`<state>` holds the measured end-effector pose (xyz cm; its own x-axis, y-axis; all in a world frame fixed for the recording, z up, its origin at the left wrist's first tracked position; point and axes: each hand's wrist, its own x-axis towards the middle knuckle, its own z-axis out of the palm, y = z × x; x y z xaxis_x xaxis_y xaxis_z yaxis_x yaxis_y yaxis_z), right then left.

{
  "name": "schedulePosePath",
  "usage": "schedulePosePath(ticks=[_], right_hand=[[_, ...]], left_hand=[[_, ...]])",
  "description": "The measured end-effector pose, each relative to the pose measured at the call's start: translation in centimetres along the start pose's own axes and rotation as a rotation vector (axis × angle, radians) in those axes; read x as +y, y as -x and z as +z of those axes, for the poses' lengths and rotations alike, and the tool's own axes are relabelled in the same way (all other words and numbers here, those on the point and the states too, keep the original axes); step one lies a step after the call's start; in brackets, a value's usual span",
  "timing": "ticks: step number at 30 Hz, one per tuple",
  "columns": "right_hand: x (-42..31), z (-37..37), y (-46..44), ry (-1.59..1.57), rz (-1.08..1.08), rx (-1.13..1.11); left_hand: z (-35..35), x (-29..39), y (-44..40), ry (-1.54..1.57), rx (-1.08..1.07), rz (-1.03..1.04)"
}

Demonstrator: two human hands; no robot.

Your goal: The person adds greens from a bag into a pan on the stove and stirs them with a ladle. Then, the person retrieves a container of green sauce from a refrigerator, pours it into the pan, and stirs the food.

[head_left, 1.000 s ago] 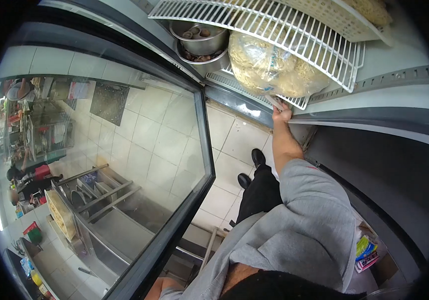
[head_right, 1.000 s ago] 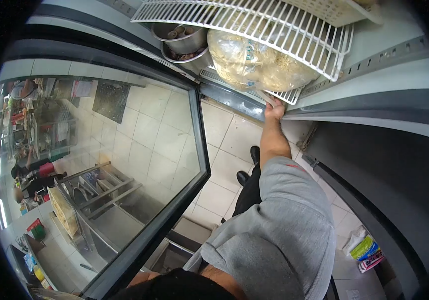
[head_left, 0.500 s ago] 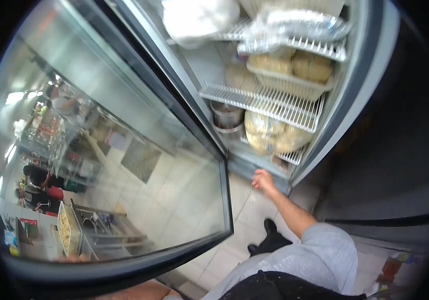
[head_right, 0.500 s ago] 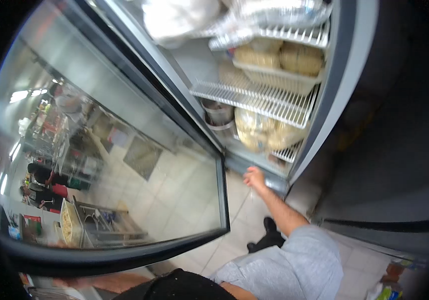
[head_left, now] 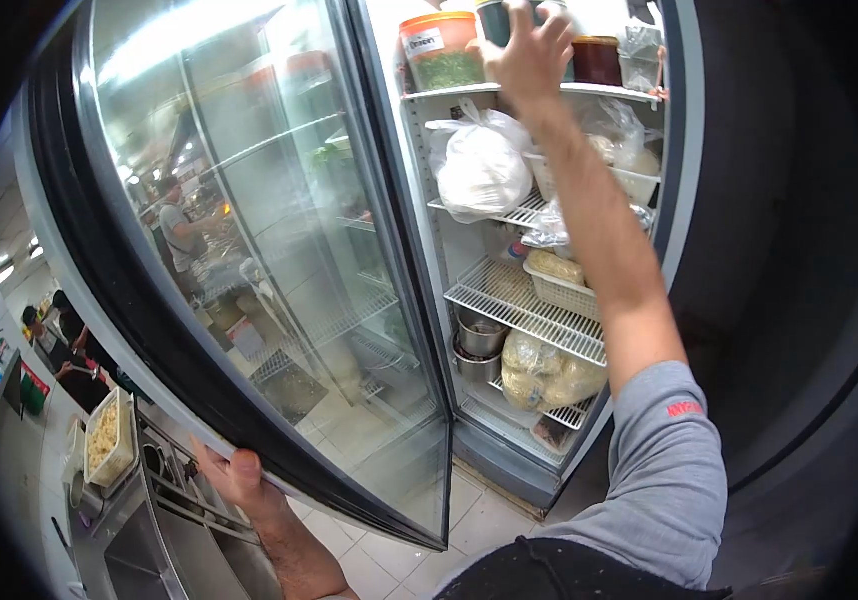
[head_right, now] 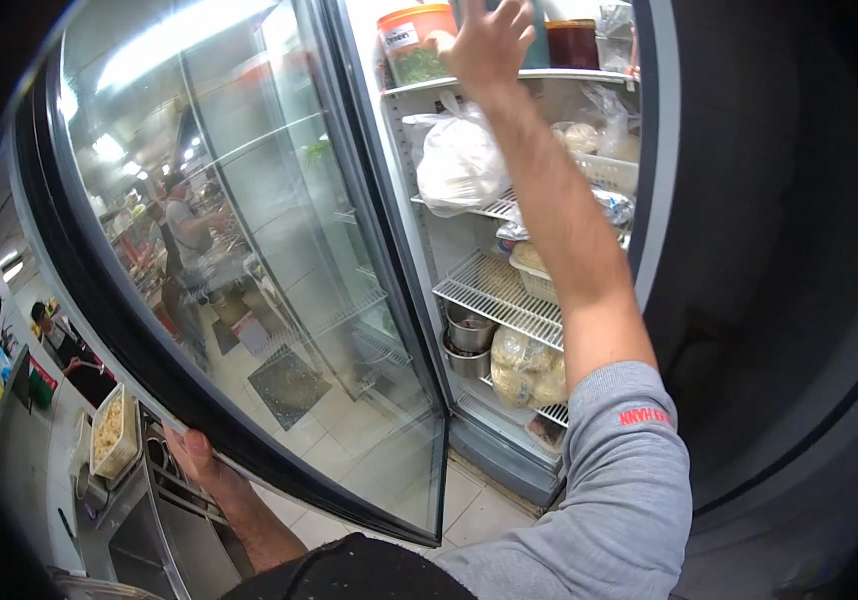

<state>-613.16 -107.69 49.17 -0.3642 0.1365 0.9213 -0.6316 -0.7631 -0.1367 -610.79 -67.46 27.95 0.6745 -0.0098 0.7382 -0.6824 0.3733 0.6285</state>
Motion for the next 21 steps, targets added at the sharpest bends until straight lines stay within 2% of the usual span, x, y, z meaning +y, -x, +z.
schedulePosePath(ticks=[3,10,15,21], right_hand=[[1.2,3.7,-4.2,0.171,0.082,-0.162],[7.8,11.6,-9.0,-0.118,0.169,-0.728],[10.2,12.9,-8.7,-0.412,0.295,-0.9],[11.9,12.4,-8.5,-0.695,0.455,-0.969]], left_hand=[[-0.1,-0.2,0.1,-0.047,-0.007,0.013],[0.2,-0.8,0.3,-0.051,0.073,0.063],[-0.8,-1.7,0.7,-0.054,0.1,0.091],[-1.8,-2.4,0.9,-0.01,0.075,0.08]])
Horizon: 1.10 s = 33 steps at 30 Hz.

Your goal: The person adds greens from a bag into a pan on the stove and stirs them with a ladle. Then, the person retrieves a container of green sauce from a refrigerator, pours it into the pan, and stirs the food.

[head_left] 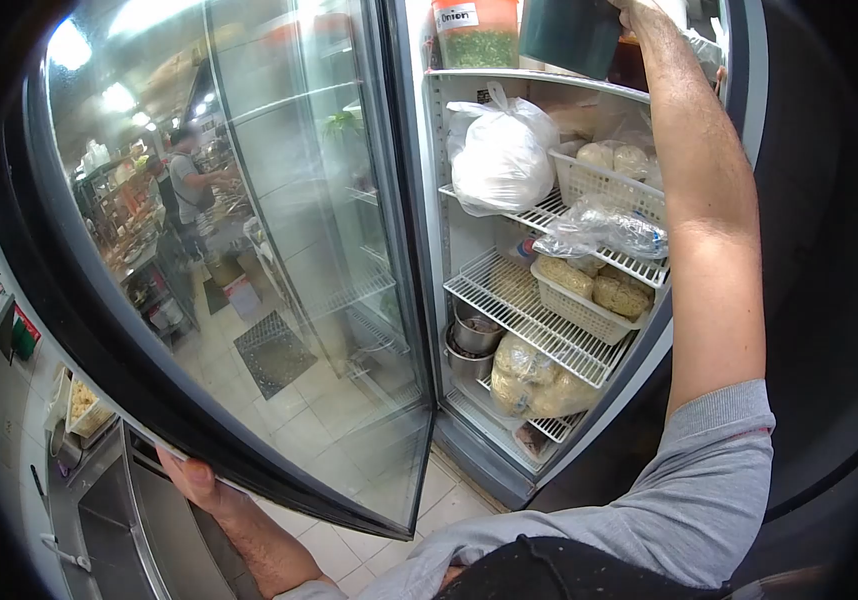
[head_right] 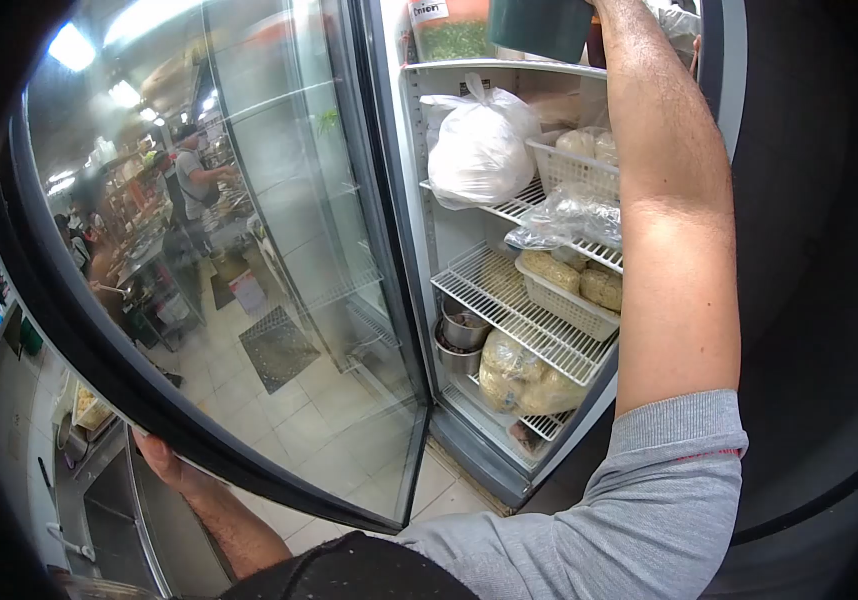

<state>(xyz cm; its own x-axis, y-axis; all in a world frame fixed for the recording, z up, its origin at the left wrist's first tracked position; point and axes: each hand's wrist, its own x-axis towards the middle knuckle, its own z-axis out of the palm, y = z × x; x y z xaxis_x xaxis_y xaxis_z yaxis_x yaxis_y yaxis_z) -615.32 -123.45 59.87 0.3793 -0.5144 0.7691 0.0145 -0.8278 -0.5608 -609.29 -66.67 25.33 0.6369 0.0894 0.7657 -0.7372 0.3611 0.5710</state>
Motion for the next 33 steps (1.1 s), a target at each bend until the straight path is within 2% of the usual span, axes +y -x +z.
schedulePosePath(ticks=[5,9,12,14,15,16,19,20,21,23,25,27,29,31,33], right_hand=[[-0.9,-1.4,0.6,-0.223,0.017,-0.061],[-3.1,-3.3,1.3,-0.399,0.0,-0.107],[-5.2,-5.1,3.1,-0.495,-0.03,-0.159],[-7.0,-6.5,5.0,-0.555,-0.103,-0.224],[-8.3,-6.7,7.4,-0.579,-0.152,-0.263],[-10.2,-6.6,9.6,-0.561,0.027,-0.16],[-14.4,-7.9,18.4,-0.583,0.034,-0.105],[-14.4,-8.9,20.0,-0.586,-0.033,-0.172],[-16.0,-9.6,23.2,-0.52,0.057,-0.101],[-17.0,-11.4,27.5,-0.529,0.006,-0.142],[-14.7,-15.0,30.0,-0.399,0.101,-0.172],[-17.2,-15.9,35.8,-0.35,0.153,-0.118],[-19.1,-17.2,40.8,-0.297,0.229,-0.129],[-19.2,-19.0,44.9,-0.183,0.208,-0.126],[-20.7,-18.6,49.3,-0.103,0.161,-0.161]], left_hand=[[-0.1,0.1,0.0,-0.063,0.044,0.008],[0.9,0.5,-0.7,-0.066,-0.002,0.025],[1.0,0.9,-0.8,0.027,-0.033,-0.055],[2.1,1.6,-0.8,0.064,-0.043,-0.028],[2.7,2.0,-0.8,0.066,-0.042,-0.019],[3.1,2.4,-0.7,0.042,-0.079,-0.017],[3.5,2.4,-0.3,0.063,-0.124,-0.057],[4.0,3.0,0.1,0.072,-0.122,-0.065],[4.9,3.7,0.5,0.082,-0.123,-0.075],[6.3,4.8,1.4,0.119,-0.149,-0.077],[7.8,5.4,2.3,0.226,-0.196,-0.083],[9.4,4.3,3.5,0.128,-0.252,0.054],[9.8,5.3,5.1,-0.245,-0.332,0.303],[9.8,5.1,9.0,-0.262,-0.39,0.234],[9.3,5.3,14.9,0.054,-0.404,-0.07]])
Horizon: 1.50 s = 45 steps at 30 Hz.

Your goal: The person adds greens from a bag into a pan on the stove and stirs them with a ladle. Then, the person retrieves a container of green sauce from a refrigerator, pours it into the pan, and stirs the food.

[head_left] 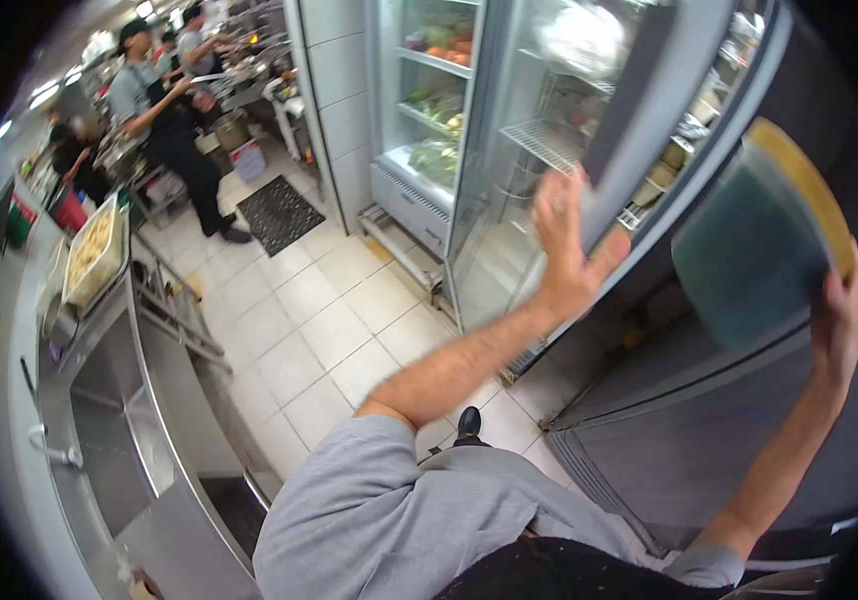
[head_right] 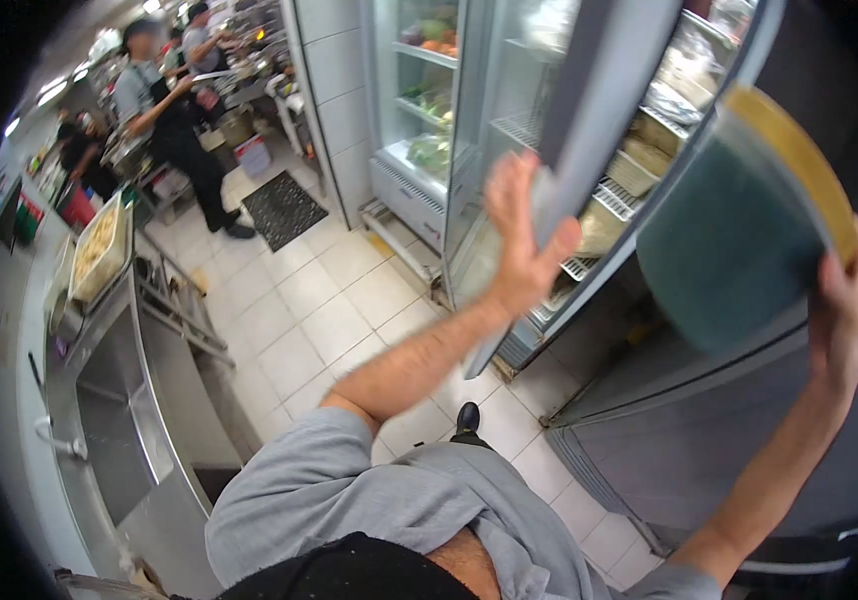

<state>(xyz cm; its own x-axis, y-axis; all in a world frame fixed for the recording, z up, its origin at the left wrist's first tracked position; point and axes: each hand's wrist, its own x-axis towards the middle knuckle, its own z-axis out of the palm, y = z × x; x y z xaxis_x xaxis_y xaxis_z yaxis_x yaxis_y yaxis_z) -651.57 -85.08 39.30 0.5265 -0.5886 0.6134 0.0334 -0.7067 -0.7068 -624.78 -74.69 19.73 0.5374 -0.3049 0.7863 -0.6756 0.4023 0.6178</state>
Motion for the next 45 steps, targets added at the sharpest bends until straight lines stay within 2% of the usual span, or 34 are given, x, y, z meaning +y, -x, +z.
schedulePosePath(ticks=[2,4,5,7,8,10,11,12,14,16,20,22,24,27,31,32,33,36,37,38,40,45], right_hand=[[-1.2,2.4,3.8,0.073,0.024,-0.036],[-0.3,4.8,6.5,0.042,0.088,-0.092],[-0.4,7.1,7.7,-0.019,0.158,-0.09],[-0.7,12.1,9.2,-0.122,0.243,-0.081],[-0.5,14.4,9.6,-0.164,0.266,-0.078],[0.9,18.3,9.9,-0.214,0.309,-0.102],[1.8,20.3,9.8,-0.282,0.341,-0.118],[2.8,22.3,9.4,-0.344,0.35,-0.132],[3.9,26.7,7.8,-0.493,0.372,-0.2],[6.2,30.8,5.8,-0.502,0.28,-0.32],[8.1,40.8,-0.3,-0.385,-0.025,-0.54],[7.8,46.9,-3.5,-0.485,-0.082,-0.576],[8.1,52.8,-6.1,-0.565,-0.049,-0.718],[6.4,61.6,-10.0,-0.582,-0.209,-0.831],[3.9,73.9,-13.9,-0.578,-0.454,-1.037],[3.1,76.8,-14.8,-0.588,-0.471,-1.087],[2.4,79.7,-15.6,-0.616,-0.4,-1.215],[0.5,88.7,-18.1,-0.68,-0.494,-1.252],[-0.5,91.4,-19.3,-0.675,-0.534,-1.288],[-1.6,94.3,-20.5,-0.677,-0.54,-1.288],[-3.1,99.6,-22.6,-0.694,-0.547,-1.28],[-6.6,113.3,-27.7,-0.737,-0.548,-1.286]], left_hand=[[1.0,0.4,5.2,0.853,-0.3,-0.633],[-0.3,3.4,7.1,1.469,-0.484,-1.053],[-0.9,3.8,8.2,1.462,-0.46,-1.061],[-2.0,3.5,9.0,1.995,-0.482,-1.219],[-3.0,2.8,9.3,1.986,-0.46,-1.206],[-6.1,-0.1,9.6,2.231,-0.33,-1.443],[-7.3,-1.8,9.6,2.296,-0.248,-1.496],[-8.5,-3.2,9.6,2.279,-0.214,-1.464],[-11.4,-6.2,8.9,2.084,-0.299,-1.201],[-14.2,-9.4,7.9,2.05,-0.244,-1.142],[-20.6,-14.6,3.8,1.871,-0.036,-0.977],[-23.9,-17.1,2.0,1.66,0.164,-0.849],[-27.8,-19.0,-0.3,1.557,0.267,-0.81],[-33.4,-23.3,-2.9,1.341,0.443,-0.711],[-42.2,-28.6,-5.4,1.102,0.561,-0.503],[-44.8,-29.8,-6.1,1.1,0.609,-0.485],[-47.4,-31.0,-6.9,1.097,0.657,-0.465],[-54.4,-34.1,-10.5,1.061,0.763,-0.417],[-57.0,-35.2,-12.1,1.057,0.757,-0.406],[-59.2,-36.1,-13.2,1.088,0.641,-0.4],[-63.4,-38.2,-15.5,1.126,0.54,-0.398],[-73.7,-44.8,-22.3,1.034,0.694,-0.393]])
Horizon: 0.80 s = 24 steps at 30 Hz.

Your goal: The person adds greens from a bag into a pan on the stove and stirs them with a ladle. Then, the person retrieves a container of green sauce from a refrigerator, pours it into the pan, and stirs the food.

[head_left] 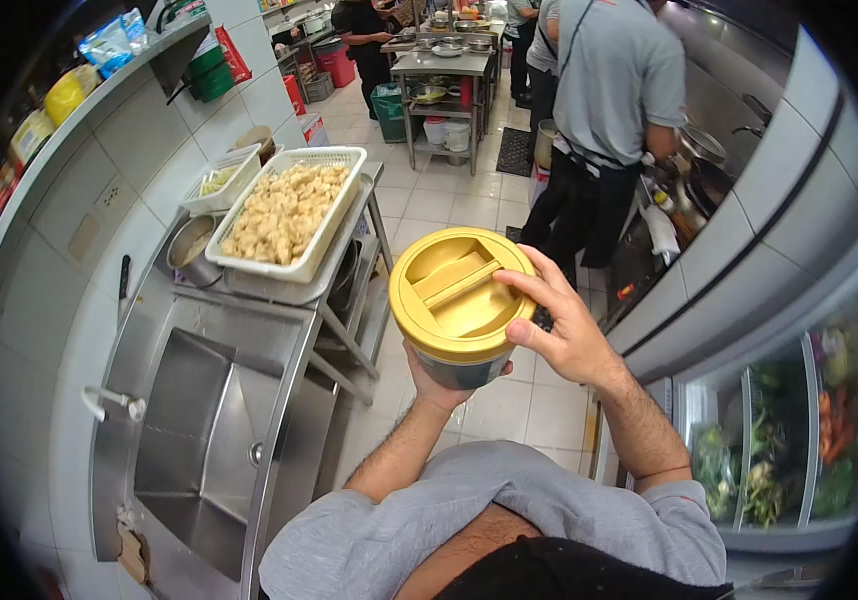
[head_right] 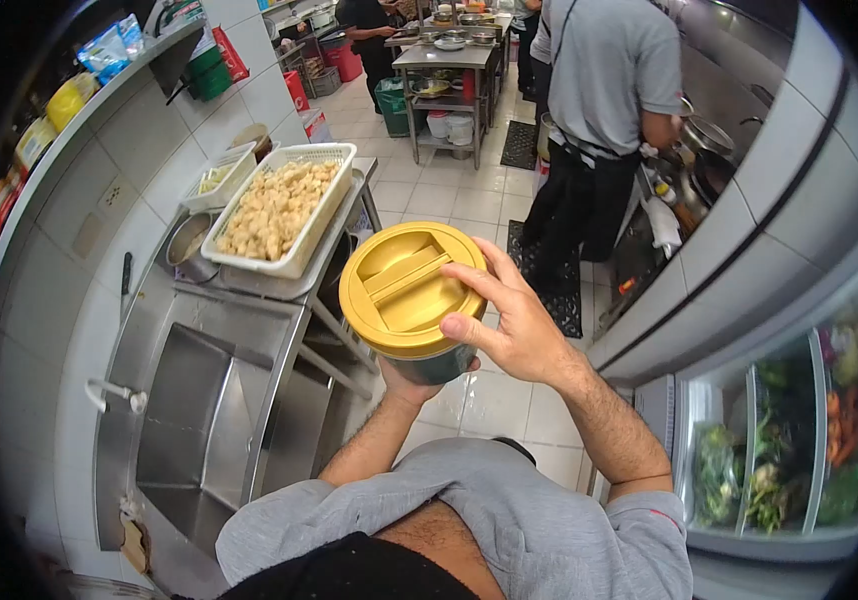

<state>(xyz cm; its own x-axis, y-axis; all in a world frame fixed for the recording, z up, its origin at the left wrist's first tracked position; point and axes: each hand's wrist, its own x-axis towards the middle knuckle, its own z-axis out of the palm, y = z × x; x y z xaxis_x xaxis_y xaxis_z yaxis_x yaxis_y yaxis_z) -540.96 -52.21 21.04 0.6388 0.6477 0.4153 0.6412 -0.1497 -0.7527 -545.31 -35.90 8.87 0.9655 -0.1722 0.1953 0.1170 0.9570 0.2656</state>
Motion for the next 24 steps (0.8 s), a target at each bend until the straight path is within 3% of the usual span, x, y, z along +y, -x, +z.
schedulePosePath(ticks=[7,12,15,21,24], right_hand=[[13.8,-5.6,-18.2,0.014,-0.076,-0.103],[22.0,-8.5,-33.8,0.002,-0.134,-0.186],[26.4,-9.2,-43.4,-0.017,-0.199,-0.237],[36.5,-8.4,-61.3,-0.006,-0.281,-0.338],[40.5,-8.4,-69.8,-0.05,-0.322,-0.374]], left_hand=[[-7.3,7.1,-19.0,0.008,0.074,0.077],[-9.7,13.8,-33.0,-0.021,0.129,0.31],[-12.2,18.5,-40.6,-0.031,0.078,0.369],[-18.3,28.4,-54.8,-0.005,0.201,0.535],[-21.9,33.9,-61.7,-0.074,0.117,0.582]])
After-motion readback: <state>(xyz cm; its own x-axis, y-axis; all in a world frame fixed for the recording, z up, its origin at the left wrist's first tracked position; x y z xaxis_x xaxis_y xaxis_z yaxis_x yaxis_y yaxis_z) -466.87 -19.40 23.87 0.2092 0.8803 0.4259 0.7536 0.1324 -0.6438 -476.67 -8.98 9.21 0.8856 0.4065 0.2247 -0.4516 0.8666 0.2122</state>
